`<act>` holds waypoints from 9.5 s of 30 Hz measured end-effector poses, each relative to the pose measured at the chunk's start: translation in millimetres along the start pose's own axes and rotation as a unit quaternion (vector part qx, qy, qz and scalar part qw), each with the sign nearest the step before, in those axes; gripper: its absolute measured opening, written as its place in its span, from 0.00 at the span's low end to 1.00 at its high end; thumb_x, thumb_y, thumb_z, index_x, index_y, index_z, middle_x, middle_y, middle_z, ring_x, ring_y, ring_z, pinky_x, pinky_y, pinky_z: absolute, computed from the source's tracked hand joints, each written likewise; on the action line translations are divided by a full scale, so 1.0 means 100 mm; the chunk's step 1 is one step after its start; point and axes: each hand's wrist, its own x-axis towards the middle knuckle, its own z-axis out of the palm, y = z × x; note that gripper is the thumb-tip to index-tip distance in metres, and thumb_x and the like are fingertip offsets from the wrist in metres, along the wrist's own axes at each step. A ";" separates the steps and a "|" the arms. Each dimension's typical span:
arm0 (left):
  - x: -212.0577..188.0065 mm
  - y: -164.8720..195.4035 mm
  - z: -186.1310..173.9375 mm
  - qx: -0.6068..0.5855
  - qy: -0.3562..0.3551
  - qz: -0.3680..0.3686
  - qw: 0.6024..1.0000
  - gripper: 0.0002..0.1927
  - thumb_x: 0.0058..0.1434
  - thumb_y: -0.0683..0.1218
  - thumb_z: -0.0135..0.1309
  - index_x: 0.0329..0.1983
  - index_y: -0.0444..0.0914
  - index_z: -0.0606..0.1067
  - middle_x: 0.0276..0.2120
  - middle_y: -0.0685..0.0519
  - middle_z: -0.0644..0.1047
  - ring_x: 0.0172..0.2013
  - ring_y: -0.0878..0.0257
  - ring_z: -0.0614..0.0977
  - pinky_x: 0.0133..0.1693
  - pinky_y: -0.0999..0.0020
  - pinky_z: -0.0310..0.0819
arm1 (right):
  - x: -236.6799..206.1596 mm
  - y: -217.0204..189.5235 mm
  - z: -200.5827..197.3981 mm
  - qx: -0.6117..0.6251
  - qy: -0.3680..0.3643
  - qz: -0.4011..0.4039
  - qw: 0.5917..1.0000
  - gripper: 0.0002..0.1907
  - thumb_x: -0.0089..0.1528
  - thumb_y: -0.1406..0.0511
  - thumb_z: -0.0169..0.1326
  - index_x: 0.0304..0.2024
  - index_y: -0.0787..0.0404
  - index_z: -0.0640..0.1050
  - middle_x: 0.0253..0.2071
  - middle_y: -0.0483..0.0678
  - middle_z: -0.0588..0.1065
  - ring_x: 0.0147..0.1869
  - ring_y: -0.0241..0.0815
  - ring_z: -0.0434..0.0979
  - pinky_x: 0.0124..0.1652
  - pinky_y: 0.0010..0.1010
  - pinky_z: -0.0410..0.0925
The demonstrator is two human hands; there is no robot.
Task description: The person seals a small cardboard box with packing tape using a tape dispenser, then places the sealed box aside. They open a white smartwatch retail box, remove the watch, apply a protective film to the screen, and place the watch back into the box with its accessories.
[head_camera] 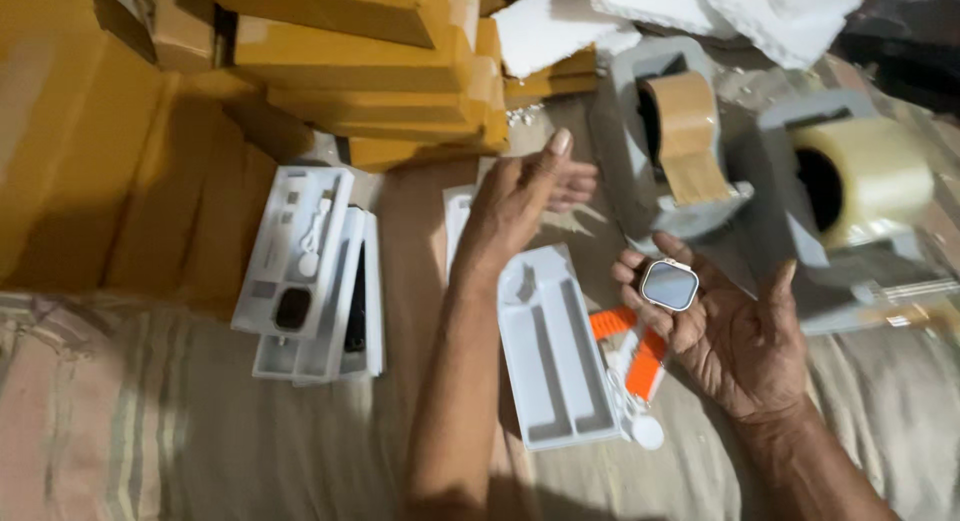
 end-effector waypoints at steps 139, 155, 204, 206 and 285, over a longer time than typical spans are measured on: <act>-0.27 -0.09 0.39 -0.671 -0.146 0.109 0.719 0.65 0.51 0.91 0.25 0.80 0.46 0.41 0.73 0.27 0.40 0.76 0.36 0.40 0.72 0.31 0.35 | 0.47 0.46 -1.42 -0.156 -0.015 0.035 0.987 0.26 0.65 0.66 0.58 0.65 0.62 0.71 0.52 0.52 0.74 0.50 0.41 0.77 0.48 0.37 0.74; -0.36 -0.07 0.60 -0.563 -0.083 0.101 0.816 0.63 0.55 0.87 0.16 0.84 0.45 0.40 0.81 0.37 0.43 0.81 0.48 0.42 0.78 0.48 0.35 | 0.70 0.12 -0.37 -0.676 -0.183 -0.234 0.675 0.34 0.46 0.63 0.71 0.54 0.64 0.77 0.46 0.52 0.80 0.44 0.37 0.84 0.39 0.20 0.75; -0.73 -0.14 -0.44 0.240 0.023 0.005 0.971 0.08 0.63 0.45 0.60 0.39 0.36 0.75 0.32 0.46 0.83 0.36 0.51 0.86 0.39 0.59 0.78 | 0.77 0.22 -0.01 -0.917 -0.072 -0.052 0.389 0.32 0.52 0.49 0.63 0.56 0.54 0.77 0.44 0.48 0.79 0.48 0.47 0.83 0.42 0.38 0.77; -0.71 -0.19 -0.43 0.227 0.003 0.032 0.973 0.09 0.63 0.45 0.59 0.39 0.36 0.73 0.31 0.45 0.82 0.35 0.50 0.86 0.38 0.58 0.77 | 0.79 0.21 0.06 -0.918 -0.050 0.063 0.390 0.29 0.57 0.49 0.62 0.58 0.52 0.75 0.39 0.44 0.80 0.43 0.41 0.85 0.40 0.33 0.77; -0.15 0.53 1.99 0.039 0.033 0.055 0.997 0.31 0.66 0.64 0.57 0.24 0.31 0.75 0.15 0.57 0.71 0.19 0.71 0.74 0.23 0.73 0.67 | -0.47 -1.74 -0.85 -0.580 0.278 -0.090 0.760 0.27 0.62 0.55 0.56 0.58 0.66 0.78 0.56 0.58 0.78 0.60 0.51 0.77 0.56 0.42 0.68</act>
